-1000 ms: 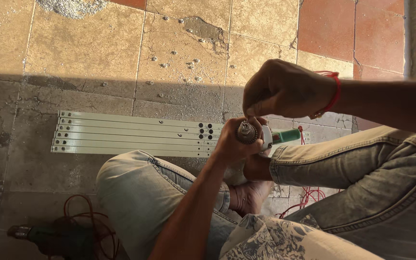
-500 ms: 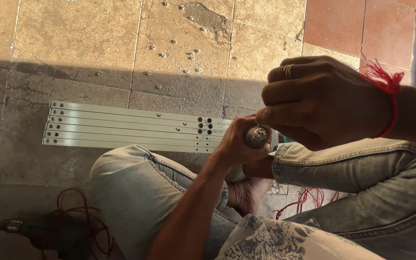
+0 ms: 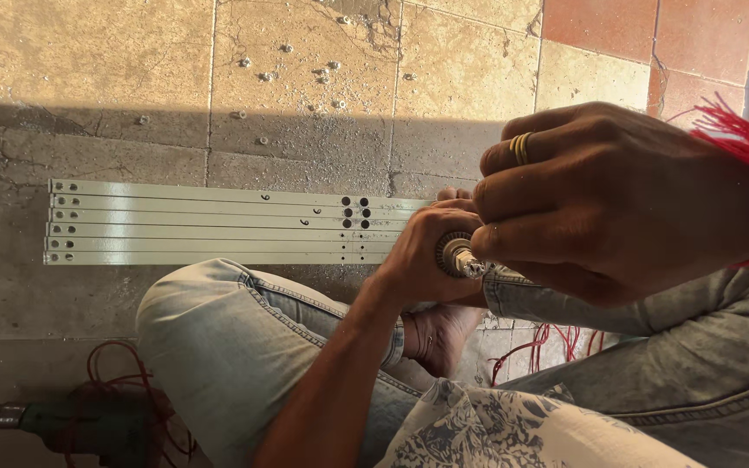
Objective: The person uses a green cordless drill to make holes in a long white metal strip placed on the floor. They repeatedly drill at marked spots, pause to clear metal shavings from the drill bit, and continue drilling until several holes are formed.
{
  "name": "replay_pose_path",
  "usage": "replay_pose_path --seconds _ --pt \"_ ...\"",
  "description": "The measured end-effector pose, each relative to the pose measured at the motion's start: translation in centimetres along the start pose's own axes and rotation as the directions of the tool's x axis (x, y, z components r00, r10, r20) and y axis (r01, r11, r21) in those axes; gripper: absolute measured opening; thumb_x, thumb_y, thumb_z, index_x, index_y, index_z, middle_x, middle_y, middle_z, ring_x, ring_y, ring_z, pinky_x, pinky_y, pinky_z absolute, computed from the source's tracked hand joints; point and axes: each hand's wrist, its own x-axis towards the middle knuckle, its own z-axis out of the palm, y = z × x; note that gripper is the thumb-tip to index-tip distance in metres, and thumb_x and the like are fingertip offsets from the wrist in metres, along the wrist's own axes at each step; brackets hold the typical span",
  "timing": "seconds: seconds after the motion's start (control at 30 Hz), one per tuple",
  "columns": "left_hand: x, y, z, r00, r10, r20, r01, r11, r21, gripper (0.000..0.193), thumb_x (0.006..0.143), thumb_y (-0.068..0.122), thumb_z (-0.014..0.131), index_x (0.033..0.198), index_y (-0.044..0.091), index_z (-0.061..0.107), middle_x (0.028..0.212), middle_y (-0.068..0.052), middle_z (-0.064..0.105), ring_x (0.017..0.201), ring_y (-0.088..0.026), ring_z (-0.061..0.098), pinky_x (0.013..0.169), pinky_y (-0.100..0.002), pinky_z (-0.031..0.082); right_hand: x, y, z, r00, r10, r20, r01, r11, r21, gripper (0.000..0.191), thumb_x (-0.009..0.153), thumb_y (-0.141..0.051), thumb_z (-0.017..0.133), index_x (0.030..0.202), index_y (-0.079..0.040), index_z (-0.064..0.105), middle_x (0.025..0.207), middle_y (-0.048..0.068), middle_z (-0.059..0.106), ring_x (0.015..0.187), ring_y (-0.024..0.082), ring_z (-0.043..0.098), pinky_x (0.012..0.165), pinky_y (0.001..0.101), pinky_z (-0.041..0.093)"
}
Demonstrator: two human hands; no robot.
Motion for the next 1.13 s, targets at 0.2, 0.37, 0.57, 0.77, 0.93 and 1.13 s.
replay_pose_path --seconds 0.2,0.37,0.57,0.77,0.93,1.13 --pt "0.1 0.0 0.0 1.000 -0.003 0.004 0.003 1.000 -0.001 0.052 0.055 0.017 0.086 0.103 0.006 0.073 0.109 -0.010 0.075 0.108 -0.030 0.073 0.098 -0.042 0.056 -0.3 -0.8 0.6 1.000 -0.020 -0.019 0.017 0.991 -0.129 0.028 0.080 -0.020 0.078 0.101 -0.004 0.070 0.088 0.007 0.064 0.086 0.023 0.066 0.076 0.0406 0.055" --pt "-0.1 -0.3 -0.2 0.999 -0.019 -0.044 0.018 0.999 -0.031 0.042 0.059 0.014 0.080 0.100 0.004 0.071 0.116 -0.013 0.073 0.114 -0.030 0.071 0.103 -0.042 0.056 -0.9 -2.0 3.3 0.975 0.125 -0.183 -0.149 0.981 -0.121 0.019 0.084 -0.010 0.078 0.097 -0.001 0.069 0.078 0.008 0.063 0.073 0.025 0.068 0.070 0.0402 0.058" --pt "-0.3 -0.2 -0.7 0.992 -0.087 -0.088 0.073 0.985 -0.153 0.037 0.068 0.013 0.076 0.103 0.001 0.072 0.114 -0.012 0.074 0.101 -0.024 0.073 0.092 -0.037 0.058 -2.0 -1.0 6.4 0.601 0.791 0.113 -0.702 0.455 0.547 0.013 0.090 -0.013 0.073 0.098 -0.005 0.079 0.076 0.002 0.073 0.062 0.010 0.063 0.053 0.0287 0.050" --pt "-0.3 0.2 -0.5 0.977 -0.178 -0.119 0.164 0.980 -0.115 0.019 0.070 0.014 0.075 0.084 0.004 0.067 0.090 -0.006 0.071 0.077 -0.017 0.070 0.073 -0.034 0.057 -2.8 1.2 7.4 0.672 0.715 0.191 -0.366 0.097 0.926 0.012 0.096 -0.004 0.066 0.101 0.006 0.073 0.083 0.004 0.071 0.075 0.005 0.060 0.064 0.0241 0.049" --pt "-0.4 -0.1 -0.6 0.970 -0.208 -0.123 0.191 0.972 -0.139 0.016 0.071 0.015 0.075 0.081 0.006 0.066 0.083 -0.005 0.069 0.074 -0.016 0.070 0.070 -0.033 0.056 -3.2 2.1 8.6 0.712 0.682 0.166 -0.240 0.014 0.971 0.017 0.102 -0.007 0.064 0.103 0.008 0.072 0.076 0.004 0.064 0.067 0.007 0.052 0.059 0.0243 0.042" --pt "-0.1 -1.2 0.0 0.989 -0.103 -0.110 0.095 0.992 -0.079 0.022 0.068 0.015 0.075 0.086 0.006 0.067 0.084 -0.007 0.070 0.074 -0.018 0.071 0.069 -0.033 0.057 -4.0 3.6 10.4 0.754 0.594 0.281 -0.218 -0.176 0.960 0.020 0.101 -0.013 0.069 0.101 0.007 0.071 0.080 0.004 0.065 0.070 0.008 0.054 0.061 0.0254 0.043"
